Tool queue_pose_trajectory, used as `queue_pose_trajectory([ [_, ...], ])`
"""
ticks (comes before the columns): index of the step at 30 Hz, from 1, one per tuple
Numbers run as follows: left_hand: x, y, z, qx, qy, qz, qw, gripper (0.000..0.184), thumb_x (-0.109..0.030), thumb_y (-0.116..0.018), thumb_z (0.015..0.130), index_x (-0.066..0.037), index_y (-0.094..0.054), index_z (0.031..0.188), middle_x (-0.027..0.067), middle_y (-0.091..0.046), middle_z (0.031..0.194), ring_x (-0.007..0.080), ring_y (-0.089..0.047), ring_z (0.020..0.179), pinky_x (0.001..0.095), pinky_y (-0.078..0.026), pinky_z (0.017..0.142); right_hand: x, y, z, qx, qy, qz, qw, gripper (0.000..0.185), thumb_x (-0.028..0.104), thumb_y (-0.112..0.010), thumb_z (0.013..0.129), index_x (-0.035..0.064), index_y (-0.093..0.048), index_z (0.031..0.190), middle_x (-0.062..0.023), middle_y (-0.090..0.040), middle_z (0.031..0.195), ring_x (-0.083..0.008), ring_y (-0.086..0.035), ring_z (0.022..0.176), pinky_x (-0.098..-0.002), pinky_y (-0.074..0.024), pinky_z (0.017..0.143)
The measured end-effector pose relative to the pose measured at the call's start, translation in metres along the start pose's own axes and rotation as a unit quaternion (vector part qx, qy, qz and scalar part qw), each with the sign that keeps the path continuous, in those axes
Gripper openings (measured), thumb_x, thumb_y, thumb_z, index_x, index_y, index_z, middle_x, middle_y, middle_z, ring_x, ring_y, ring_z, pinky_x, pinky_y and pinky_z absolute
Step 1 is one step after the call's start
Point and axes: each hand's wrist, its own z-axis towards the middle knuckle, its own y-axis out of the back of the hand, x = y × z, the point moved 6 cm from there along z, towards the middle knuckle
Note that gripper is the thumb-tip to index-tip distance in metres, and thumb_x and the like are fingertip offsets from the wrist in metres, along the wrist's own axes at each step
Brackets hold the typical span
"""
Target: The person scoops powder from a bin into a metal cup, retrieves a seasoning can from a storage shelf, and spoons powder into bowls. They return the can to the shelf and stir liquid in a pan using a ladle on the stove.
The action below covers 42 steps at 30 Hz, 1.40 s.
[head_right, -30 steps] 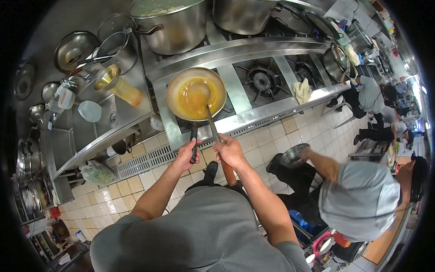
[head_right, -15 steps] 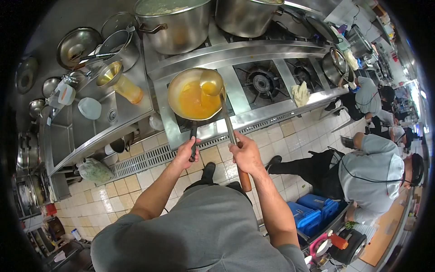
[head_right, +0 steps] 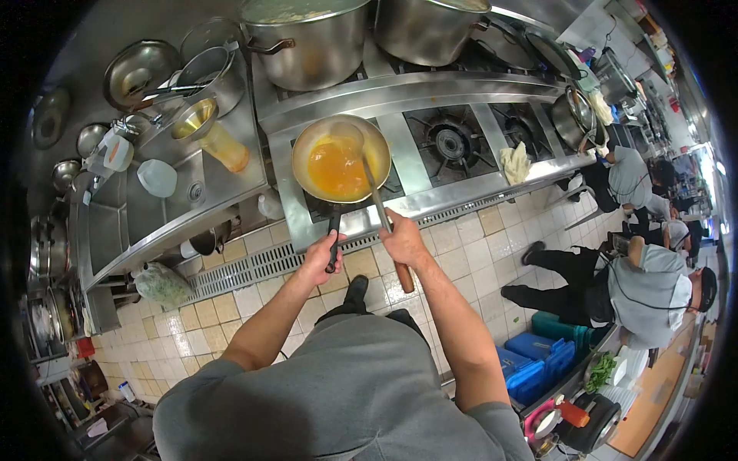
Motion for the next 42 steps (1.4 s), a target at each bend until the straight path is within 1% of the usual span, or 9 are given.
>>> queue_pose_trajectory([
  [2, -0.001, 0.0, -0.001, -0.002, 0.002, -0.007, 1.0, 0.044, -0.049, -0.049, 0.109, -0.009, -0.058, 0.126, 0.0048, -0.054, 0.067, 0.0173, -0.046, 0.049, 0.0334, -0.038, 0.045, -0.008, -0.022, -0.005, 0.071, -0.077, 0.176, 0.979, 0.046, 0.009, -0.062, 0.092, -0.005, -0.058, 0.135, -0.0147, -0.07, 0.084, -0.0249, -0.066, 0.065, -0.0359, -0.0533, 0.061],
  [4, -0.004, -0.002, -0.005, 0.005, -0.003, 0.003, 1.0, 0.042, -0.047, -0.048, 0.109, -0.008, -0.06, 0.122, 0.0038, -0.055, 0.07, 0.0163, -0.05, 0.054, 0.0341, -0.042, 0.047, -0.008, -0.041, -0.022, 0.143, -0.185, 0.449, 0.862, 0.045, 0.01, -0.059, 0.099, -0.0057, -0.052, 0.141, -0.0039, -0.064, 0.085, -0.0108, -0.057, 0.059, -0.0248, -0.0446, 0.052],
  [7, -0.006, -0.002, -0.009, 0.006, -0.005, 0.015, 1.0, 0.042, -0.047, -0.048, 0.109, -0.008, -0.059, 0.123, 0.0042, -0.056, 0.071, 0.0164, -0.051, 0.054, 0.0342, -0.042, 0.048, -0.001, -0.029, -0.042, 0.154, -0.211, 0.575, 0.775, 0.043, 0.015, -0.061, 0.099, -0.0041, -0.055, 0.137, -0.0047, -0.065, 0.087, -0.0094, -0.055, 0.058, -0.0234, -0.0429, 0.05],
  [15, 0.001, 0.004, 0.0, 0.024, -0.003, 0.014, 1.0, 0.043, -0.047, -0.05, 0.109, -0.008, -0.058, 0.124, 0.005, -0.059, 0.075, 0.0171, -0.056, 0.058, 0.0347, -0.049, 0.051, 0.006, 0.021, -0.072, 0.097, -0.167, 0.386, 0.902, 0.056, 0.006, -0.063, 0.092, -0.0118, -0.052, 0.143, -0.0067, -0.064, 0.08, -0.0131, -0.056, 0.055, -0.0286, -0.0461, 0.051],
  [26, 0.007, 0.013, 0.016, 0.034, -0.011, 0.045, 0.998, 0.047, -0.052, -0.05, 0.107, -0.009, -0.059, 0.123, 0.0077, -0.066, 0.078, 0.0201, -0.063, 0.062, 0.0359, -0.055, 0.056, 0.023, 0.058, -0.083, -0.004, -0.135, 0.279, 0.951, 0.062, -0.002, -0.063, 0.09, -0.0101, -0.046, 0.149, -0.0082, -0.066, 0.081, -0.0125, -0.058, 0.053, -0.0278, -0.0476, 0.048],
  [33, 0.031, 0.016, 0.0, 0.07, 0.015, -0.196, 0.978, 0.047, -0.054, -0.052, 0.106, -0.011, -0.059, 0.124, 0.0087, -0.066, 0.081, 0.023, -0.065, 0.068, 0.0393, -0.055, 0.063, 0.037, 0.056, -0.077, -0.018, -0.077, 0.155, 0.985, 0.061, 0.003, -0.066, 0.093, -0.0013, -0.049, 0.151, 0.0006, -0.058, 0.069, -0.0087, -0.055, 0.052, -0.0271, -0.0457, 0.048],
  [37, 0.141, 0.067, 0.053, 0.081, 0.07, -0.131, 0.986, 0.029, -0.033, -0.059, 0.104, -0.013, -0.062, 0.125, 0.0094, -0.068, 0.094, 0.0242, -0.067, 0.087, 0.0439, -0.056, 0.081, 0.019, 0.035, -0.064, -0.07, 0.021, -0.074, 0.995, 0.062, 0.011, -0.072, 0.088, 0.002, -0.055, 0.146, -0.0166, -0.069, 0.075, -0.0255, -0.068, 0.063, -0.0388, -0.0547, 0.062],
  [38, 0.138, 0.049, 0.04, 0.082, 0.071, -0.126, 0.986, 0.029, -0.033, -0.059, 0.104, -0.013, -0.062, 0.125, 0.0094, -0.068, 0.094, 0.0242, -0.067, 0.087, 0.0439, -0.056, 0.081, 0.022, 0.03, -0.063, -0.073, 0.002, -0.135, 0.988, 0.059, 0.02, -0.073, 0.085, 0.0048, -0.06, 0.14, -0.0236, -0.072, 0.091, -0.0384, -0.073, 0.081, -0.0479, -0.0567, 0.073],
  [42, 0.106, -0.056, -0.03, 0.19, 0.052, -0.057, 0.979, 0.031, -0.018, -0.057, 0.102, -0.013, -0.059, 0.132, 0.012, -0.067, 0.122, 0.0266, -0.063, 0.117, 0.0498, -0.051, 0.099, -0.007, -0.008, -0.053, -0.1, 0.027, -0.139, 0.985, 0.053, 0.026, -0.071, 0.088, 0.0102, -0.06, 0.138, -0.0251, -0.073, 0.095, -0.0431, -0.072, 0.089, -0.0545, -0.0562, 0.078],
])
